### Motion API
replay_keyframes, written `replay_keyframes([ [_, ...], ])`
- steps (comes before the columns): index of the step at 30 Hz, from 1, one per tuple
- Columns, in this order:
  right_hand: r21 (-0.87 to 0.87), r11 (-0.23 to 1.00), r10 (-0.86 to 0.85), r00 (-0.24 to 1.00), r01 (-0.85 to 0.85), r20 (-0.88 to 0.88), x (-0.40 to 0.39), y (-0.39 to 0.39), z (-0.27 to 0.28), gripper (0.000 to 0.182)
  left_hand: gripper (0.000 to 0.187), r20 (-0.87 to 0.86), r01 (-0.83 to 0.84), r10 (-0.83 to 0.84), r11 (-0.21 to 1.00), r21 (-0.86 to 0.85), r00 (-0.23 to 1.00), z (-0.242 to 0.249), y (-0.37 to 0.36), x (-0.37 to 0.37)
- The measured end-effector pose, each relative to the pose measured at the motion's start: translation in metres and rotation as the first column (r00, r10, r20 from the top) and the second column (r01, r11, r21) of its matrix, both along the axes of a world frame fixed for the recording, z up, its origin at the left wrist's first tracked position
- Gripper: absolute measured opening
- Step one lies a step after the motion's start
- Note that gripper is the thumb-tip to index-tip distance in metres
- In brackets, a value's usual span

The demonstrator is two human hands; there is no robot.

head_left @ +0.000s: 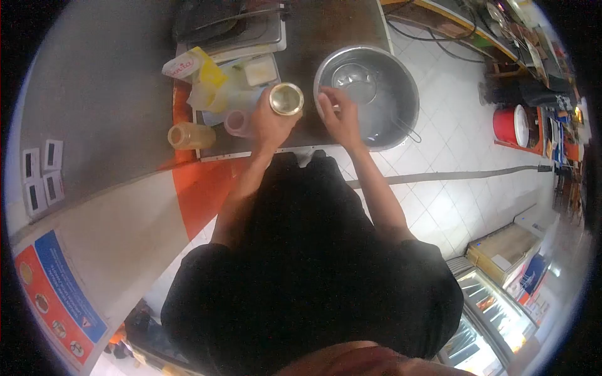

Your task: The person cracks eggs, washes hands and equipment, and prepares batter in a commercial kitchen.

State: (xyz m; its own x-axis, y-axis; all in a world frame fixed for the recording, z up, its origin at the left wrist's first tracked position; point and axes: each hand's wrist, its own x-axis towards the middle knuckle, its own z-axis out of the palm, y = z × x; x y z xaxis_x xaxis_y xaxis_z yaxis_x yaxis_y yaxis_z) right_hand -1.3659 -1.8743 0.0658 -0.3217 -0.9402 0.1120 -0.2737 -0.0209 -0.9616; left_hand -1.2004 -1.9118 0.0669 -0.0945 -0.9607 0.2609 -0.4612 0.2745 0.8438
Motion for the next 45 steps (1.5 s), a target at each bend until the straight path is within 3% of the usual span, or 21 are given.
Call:
replay_keyframes([
  [3,0.132,0.955,0.296,0.837,-0.265,-0.461,0.015,-0.003,-0.03,0.024,0.057,0.037,-0.101,0.103,0.994,-0.04,0.994,0.03,0.001,0.014],
  [4,0.22,0.936,0.352,0.745,-0.275,-0.566,0.027,-0.009,-0.075,0.027,0.058,0.059,-0.13,0.133,0.99,-0.059,0.989,0.042,0.001,0.019],
  [5,0.276,0.926,0.375,0.688,-0.256,-0.621,0.039,-0.016,-0.093,0.028,0.059,0.078,-0.156,0.162,0.985,-0.079,0.984,0.05,0.001,0.022],
  [7,0.376,0.905,0.42,0.556,-0.2,-0.717,0.062,-0.03,-0.116,0.031,0.057,-0.07,-0.167,0.161,0.981,-0.1,0.984,0.053,-0.003,0.029],
  [9,0.39,0.903,0.428,0.436,-0.179,-0.792,0.074,-0.045,-0.173,0.03,0.057,-0.135,-0.18,0.16,0.973,-0.146,0.978,0.055,-0.003,0.035],
  [10,0.394,0.904,0.427,0.373,-0.165,-0.824,0.079,-0.051,-0.171,0.029,0.058,-0.128,-0.174,0.156,0.973,-0.148,0.979,0.056,-0.003,0.037],
  [13,0.463,0.877,0.477,0.356,-0.131,-0.803,0.079,-0.05,-0.164,0.028,0.058,-0.181,-0.176,0.153,0.977,-0.118,0.972,0.049,-0.003,0.042],
  [16,0.467,0.861,0.509,0.338,-0.201,-0.792,0.075,-0.05,-0.154,0.028,0.059,-0.142,-0.182,0.164,0.976,-0.122,0.976,0.051,-0.002,0.04],
  [19,0.449,0.879,0.473,0.424,-0.164,-0.772,0.071,-0.053,-0.135,0.026,0.06,-0.08,-0.194,0.188,0.977,-0.089,0.979,0.057,-0.006,0.042],
  [23,0.389,0.9,0.436,0.413,-0.198,-0.799,0.066,-0.062,-0.123,0.023,0.061,-0.104,-0.195,0.189,0.98,-0.047,0.976,0.057,-0.02,0.042],
  [24,0.472,0.86,0.505,0.453,-0.193,-0.735,0.067,-0.064,-0.118,0.025,0.059,-0.098,-0.203,0.195,0.976,-0.074,0.976,0.057,-0.024,0.042],
  [27,0.401,0.758,0.598,0.303,-0.514,-0.742,0.061,-0.046,-0.132,0.029,0.057,-0.071,-0.223,0.216,0.967,-0.119,0.974,0.053,-0.037,0.048],
  [30,0.341,0.659,0.653,0.285,-0.671,-0.702,0.074,-0.023,-0.138,0.033,0.057,-0.134,-0.197,0.182,0.974,-0.108,0.974,0.054,-0.048,0.058],
  [33,0.356,0.661,0.631,0.232,-0.661,-0.741,0.079,-0.018,-0.153,0.034,0.058,-0.12,-0.199,0.182,0.97,-0.142,0.976,0.061,-0.062,0.064],
  [36,0.49,0.625,0.712,0.188,-0.607,-0.676,0.08,-0.024,-0.15,0.03,0.058,-0.054,-0.186,0.178,0.962,-0.2,0.982,0.055,-0.079,0.073],
  [39,0.52,0.644,0.711,0.187,-0.561,-0.678,0.072,-0.027,-0.109,0.031,0.057,-0.036,-0.126,0.122,0.976,-0.177,0.992,0.044,-0.091,0.077],
  [42,0.489,0.713,0.7,0.469,-0.503,-0.538,0.063,-0.043,-0.05,0.042,0.058,0.007,-0.027,0.028,0.99,-0.14,1.0,0.034,-0.1,0.089],
  [44,0.171,0.839,0.542,0.762,-0.517,-0.355,0.058,-0.054,-0.014,0.043,0.061,0.051,0.003,0.004,0.991,-0.134,0.999,0.028,-0.101,0.094],
  [45,0.038,0.881,0.458,0.829,-0.472,-0.32,0.06,-0.064,0.002,0.043,0.062,0.03,0.024,-0.021,0.993,-0.116,0.999,0.02,-0.103,0.096],
])
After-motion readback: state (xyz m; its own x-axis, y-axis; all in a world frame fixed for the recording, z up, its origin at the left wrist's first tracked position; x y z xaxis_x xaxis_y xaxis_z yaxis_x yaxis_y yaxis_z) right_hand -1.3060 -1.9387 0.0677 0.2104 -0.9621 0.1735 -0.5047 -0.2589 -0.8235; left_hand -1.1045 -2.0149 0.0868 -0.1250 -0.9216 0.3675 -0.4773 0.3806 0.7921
